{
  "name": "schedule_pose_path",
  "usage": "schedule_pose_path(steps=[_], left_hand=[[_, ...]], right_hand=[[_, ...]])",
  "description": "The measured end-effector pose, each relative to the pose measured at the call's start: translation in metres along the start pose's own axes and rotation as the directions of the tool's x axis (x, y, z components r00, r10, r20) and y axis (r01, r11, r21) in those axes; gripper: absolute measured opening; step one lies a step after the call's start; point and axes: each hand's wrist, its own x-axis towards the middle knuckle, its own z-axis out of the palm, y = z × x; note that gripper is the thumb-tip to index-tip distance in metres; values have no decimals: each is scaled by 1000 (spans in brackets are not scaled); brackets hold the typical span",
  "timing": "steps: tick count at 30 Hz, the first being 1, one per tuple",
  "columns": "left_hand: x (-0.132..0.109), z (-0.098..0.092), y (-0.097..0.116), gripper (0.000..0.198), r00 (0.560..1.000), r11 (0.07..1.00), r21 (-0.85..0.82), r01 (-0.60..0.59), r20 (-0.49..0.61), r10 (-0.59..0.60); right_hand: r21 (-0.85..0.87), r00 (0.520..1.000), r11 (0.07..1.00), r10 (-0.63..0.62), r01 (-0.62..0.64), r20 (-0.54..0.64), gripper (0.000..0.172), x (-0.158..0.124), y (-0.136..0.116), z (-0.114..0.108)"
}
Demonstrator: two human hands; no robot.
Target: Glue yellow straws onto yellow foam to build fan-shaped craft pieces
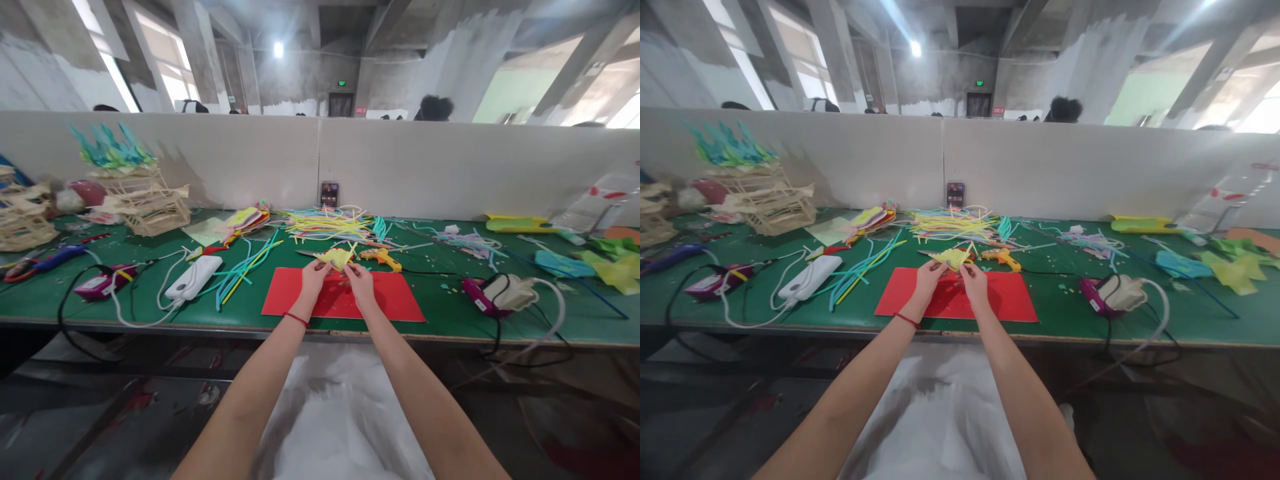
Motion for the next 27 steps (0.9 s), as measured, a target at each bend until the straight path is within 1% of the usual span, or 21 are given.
schedule_pose_path(steps=[6, 14, 22, 27], left_hand=[[1, -1, -1, 30, 1000, 1000, 12, -21, -10, 22], [3, -3, -5, 30, 1000, 1000, 7, -21, 10, 21], [2, 0, -2, 27, 1000, 999, 42, 7, 27, -8], [1, 1, 0, 26, 1000, 1000, 23, 18, 19, -19]], right_hand=[[-2, 1000, 1000, 29, -29, -7, 32, 0, 1, 1], [74, 998, 996, 50, -48, -24, 30, -1, -2, -1], [132, 995, 990, 68, -57, -76, 31, -1, -6, -1], [186, 996, 981, 65, -53, -59, 31, 0, -5, -3]])
